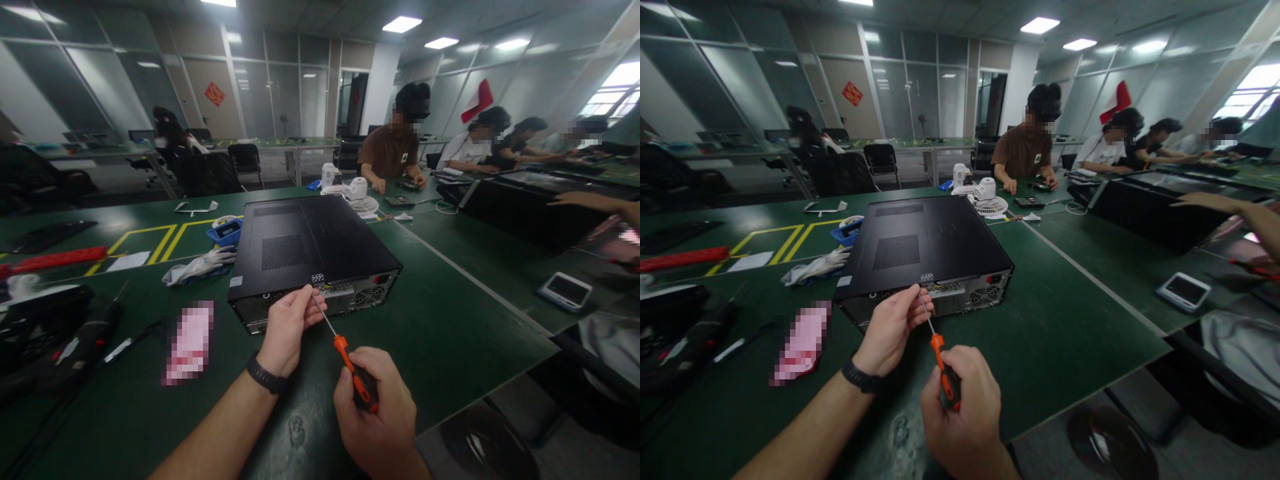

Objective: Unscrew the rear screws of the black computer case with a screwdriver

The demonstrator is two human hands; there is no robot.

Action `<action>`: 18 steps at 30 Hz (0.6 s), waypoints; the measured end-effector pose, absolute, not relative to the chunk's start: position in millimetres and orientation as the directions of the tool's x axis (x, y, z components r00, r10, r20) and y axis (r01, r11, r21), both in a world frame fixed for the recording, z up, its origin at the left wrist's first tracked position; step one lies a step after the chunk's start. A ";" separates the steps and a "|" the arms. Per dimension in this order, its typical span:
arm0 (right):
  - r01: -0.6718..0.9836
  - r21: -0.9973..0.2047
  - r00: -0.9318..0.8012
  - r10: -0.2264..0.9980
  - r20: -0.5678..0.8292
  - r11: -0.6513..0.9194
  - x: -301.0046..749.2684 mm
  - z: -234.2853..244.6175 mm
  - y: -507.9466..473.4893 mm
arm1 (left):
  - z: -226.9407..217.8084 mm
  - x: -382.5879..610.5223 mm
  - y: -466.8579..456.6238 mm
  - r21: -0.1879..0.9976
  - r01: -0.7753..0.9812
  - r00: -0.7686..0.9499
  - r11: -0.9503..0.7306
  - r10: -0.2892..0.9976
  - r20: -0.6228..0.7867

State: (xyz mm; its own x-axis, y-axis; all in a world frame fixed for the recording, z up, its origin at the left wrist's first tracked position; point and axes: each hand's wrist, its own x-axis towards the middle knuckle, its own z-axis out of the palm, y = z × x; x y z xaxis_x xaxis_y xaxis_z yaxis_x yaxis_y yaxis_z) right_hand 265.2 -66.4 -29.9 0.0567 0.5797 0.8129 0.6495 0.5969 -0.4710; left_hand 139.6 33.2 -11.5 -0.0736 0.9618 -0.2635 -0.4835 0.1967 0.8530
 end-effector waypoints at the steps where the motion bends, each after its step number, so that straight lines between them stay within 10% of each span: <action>1: 0.648 -0.472 0.050 0.584 0.810 0.598 265.2 -29.9 -66.7 | -11.3 139.5 33.3 0.853 -0.484 -0.071 0.196 0.963 -0.262; 18: 0.724 -0.436 0.039 0.598 0.800 0.535 265.1 -26.4 -67.5 | -11.2 140.2 32.6 0.860 -0.472 -0.057 0.193 0.967 -0.248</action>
